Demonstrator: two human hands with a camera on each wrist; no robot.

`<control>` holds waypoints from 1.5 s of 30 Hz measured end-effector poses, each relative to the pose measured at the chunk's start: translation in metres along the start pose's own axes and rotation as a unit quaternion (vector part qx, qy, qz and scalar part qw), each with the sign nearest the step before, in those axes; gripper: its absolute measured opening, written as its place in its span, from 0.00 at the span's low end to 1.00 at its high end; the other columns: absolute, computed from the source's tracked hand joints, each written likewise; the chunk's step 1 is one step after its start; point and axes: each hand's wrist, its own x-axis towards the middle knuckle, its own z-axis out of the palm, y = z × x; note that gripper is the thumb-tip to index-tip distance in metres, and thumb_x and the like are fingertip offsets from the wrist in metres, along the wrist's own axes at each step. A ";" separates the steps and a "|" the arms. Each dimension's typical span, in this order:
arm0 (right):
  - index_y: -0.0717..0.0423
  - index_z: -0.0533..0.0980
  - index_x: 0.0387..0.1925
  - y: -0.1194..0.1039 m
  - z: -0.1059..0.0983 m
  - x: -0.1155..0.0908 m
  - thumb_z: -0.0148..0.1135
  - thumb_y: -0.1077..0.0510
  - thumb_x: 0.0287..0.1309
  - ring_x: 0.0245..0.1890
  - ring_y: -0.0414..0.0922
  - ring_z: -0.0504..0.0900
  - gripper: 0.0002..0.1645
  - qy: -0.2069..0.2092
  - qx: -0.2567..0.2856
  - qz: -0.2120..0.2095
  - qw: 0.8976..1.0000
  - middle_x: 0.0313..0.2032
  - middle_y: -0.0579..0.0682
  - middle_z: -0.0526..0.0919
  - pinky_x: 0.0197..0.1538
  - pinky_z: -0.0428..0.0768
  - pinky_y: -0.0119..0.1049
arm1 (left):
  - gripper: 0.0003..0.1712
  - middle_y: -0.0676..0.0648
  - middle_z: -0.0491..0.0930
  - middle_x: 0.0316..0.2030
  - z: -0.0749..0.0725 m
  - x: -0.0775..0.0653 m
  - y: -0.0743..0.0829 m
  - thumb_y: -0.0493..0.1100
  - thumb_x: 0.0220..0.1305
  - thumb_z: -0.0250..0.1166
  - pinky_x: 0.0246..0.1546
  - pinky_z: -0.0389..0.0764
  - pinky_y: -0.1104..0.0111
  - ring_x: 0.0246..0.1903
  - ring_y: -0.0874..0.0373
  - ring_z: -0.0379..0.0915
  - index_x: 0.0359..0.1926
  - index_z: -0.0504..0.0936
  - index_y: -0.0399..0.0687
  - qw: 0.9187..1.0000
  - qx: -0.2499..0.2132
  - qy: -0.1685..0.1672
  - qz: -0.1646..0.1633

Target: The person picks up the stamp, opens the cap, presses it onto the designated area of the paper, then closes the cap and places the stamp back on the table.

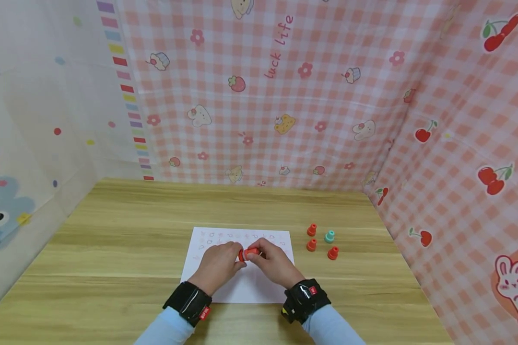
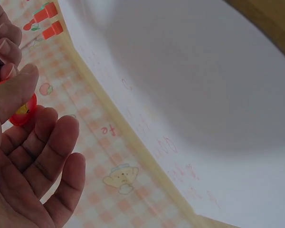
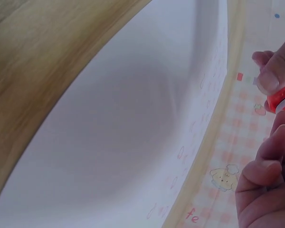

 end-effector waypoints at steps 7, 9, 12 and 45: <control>0.49 0.76 0.39 -0.003 0.003 0.002 0.65 0.55 0.64 0.29 0.39 0.72 0.05 -0.003 -0.014 -0.005 1.000 0.30 0.40 0.79 0.32 0.71 0.32 | 0.15 0.52 0.75 0.22 -0.002 -0.001 0.001 0.45 0.50 0.78 0.23 0.72 0.62 0.22 0.56 0.75 0.30 0.79 0.47 1.000 -0.014 0.000 0.002; 0.49 0.76 0.39 -0.003 0.003 0.002 0.65 0.55 0.64 0.29 0.40 0.73 0.06 -0.004 -0.017 0.001 1.000 0.30 0.41 0.79 0.32 0.71 0.33 | 0.15 0.53 0.75 0.22 -0.003 -0.001 0.001 0.45 0.50 0.78 0.23 0.72 0.64 0.22 0.59 0.73 0.31 0.79 0.47 1.000 -0.020 -0.003 0.002; 0.49 0.76 0.39 -0.004 0.002 0.002 0.65 0.54 0.64 0.30 0.41 0.73 0.06 -0.005 -0.021 0.010 1.000 0.30 0.41 0.78 0.33 0.71 0.33 | 0.15 0.54 0.72 0.21 -0.005 -0.001 0.002 0.45 0.51 0.78 0.23 0.70 0.66 0.21 0.61 0.68 0.30 0.79 0.46 0.999 -0.037 -0.009 0.003; 0.52 0.75 0.39 -0.002 -0.031 0.006 0.65 0.53 0.65 0.30 0.45 0.73 0.08 -0.003 -0.094 0.083 0.992 0.30 0.44 0.79 0.33 0.72 0.37 | 0.27 0.43 0.82 0.33 -0.012 -0.005 -0.003 0.53 0.50 0.78 0.31 0.80 0.56 0.32 0.48 0.80 0.44 0.82 0.40 0.997 0.014 -0.042 -0.056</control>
